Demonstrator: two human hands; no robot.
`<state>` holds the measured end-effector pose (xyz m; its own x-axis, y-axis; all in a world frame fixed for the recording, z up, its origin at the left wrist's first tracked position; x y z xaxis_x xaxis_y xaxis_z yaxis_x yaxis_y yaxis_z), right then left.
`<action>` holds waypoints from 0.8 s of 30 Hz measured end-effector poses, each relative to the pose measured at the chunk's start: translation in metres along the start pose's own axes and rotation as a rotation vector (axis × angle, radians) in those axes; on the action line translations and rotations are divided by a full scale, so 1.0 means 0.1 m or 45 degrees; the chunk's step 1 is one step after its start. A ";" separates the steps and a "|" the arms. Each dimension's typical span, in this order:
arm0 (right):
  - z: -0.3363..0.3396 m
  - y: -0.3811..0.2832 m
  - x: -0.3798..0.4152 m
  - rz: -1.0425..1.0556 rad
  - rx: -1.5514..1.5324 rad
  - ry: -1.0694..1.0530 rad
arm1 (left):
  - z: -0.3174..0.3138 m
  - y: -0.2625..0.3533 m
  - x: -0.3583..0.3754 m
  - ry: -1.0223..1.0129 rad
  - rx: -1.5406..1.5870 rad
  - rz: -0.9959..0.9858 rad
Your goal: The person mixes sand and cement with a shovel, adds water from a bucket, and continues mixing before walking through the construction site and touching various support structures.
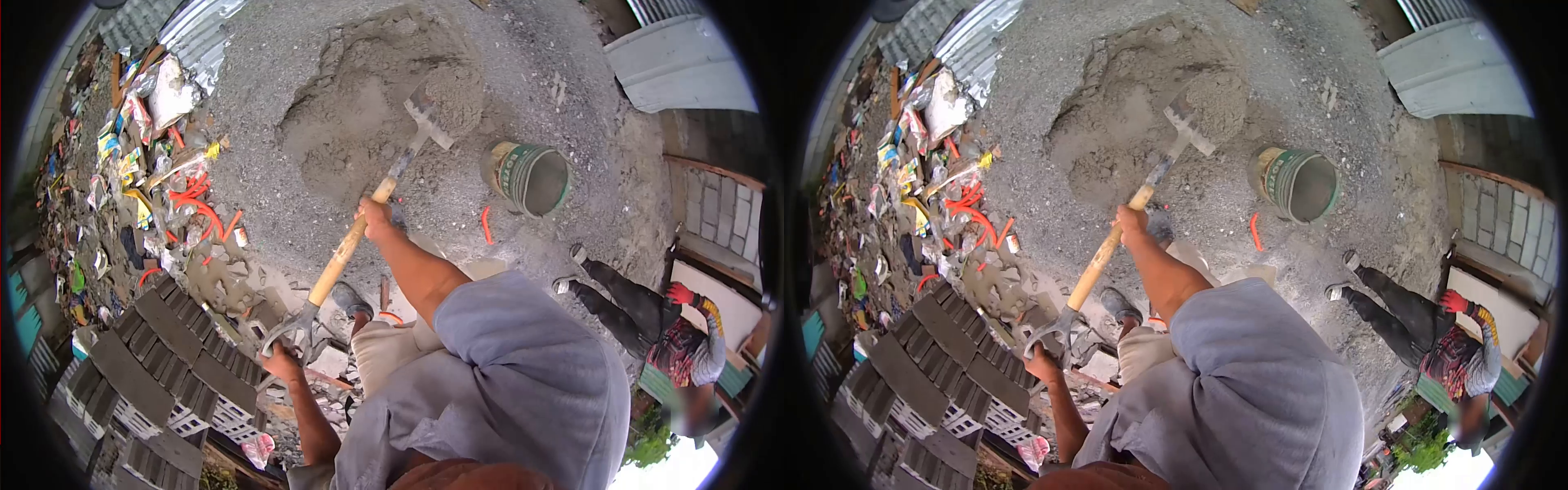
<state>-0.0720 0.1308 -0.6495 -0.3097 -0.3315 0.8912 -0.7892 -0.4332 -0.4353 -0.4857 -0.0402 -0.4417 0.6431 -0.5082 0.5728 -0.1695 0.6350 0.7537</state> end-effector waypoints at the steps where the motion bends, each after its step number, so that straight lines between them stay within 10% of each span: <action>1: 0.12 -0.01 0.13 0.006 0.023 0.031 | 0.10 -0.06 0.00 -0.046 -0.014 0.006; 14: 1.18 -1.08 1.26 0.133 -0.348 -0.029 | -0.32 0.74 0.42 -0.580 -0.264 -0.241; 20: 1.45 -1.98 1.32 0.194 -0.760 -0.307 | -1.09 2.22 1.93 -0.881 -0.446 -1.675; 24: 1.32 -2.26 1.43 0.291 -0.791 -0.496 | -1.23 2.35 1.99 -0.973 -0.458 -1.735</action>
<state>0.1324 0.0706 -0.4402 -0.3826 -0.6775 0.6282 -0.9168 0.1940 -0.3491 -0.3051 0.0795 -0.1899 -0.3647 -0.8711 -0.3290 0.4380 -0.4723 0.7649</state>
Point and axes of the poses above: each hand's wrist, its own x-axis away from the middle knuckle, its own z-axis out of the back of the hand, y = z × x, the point moved 10 cm from there along -x, towards the middle knuckle, and after that the axes turned 7 degrees about -y, right-handed, at the moved point
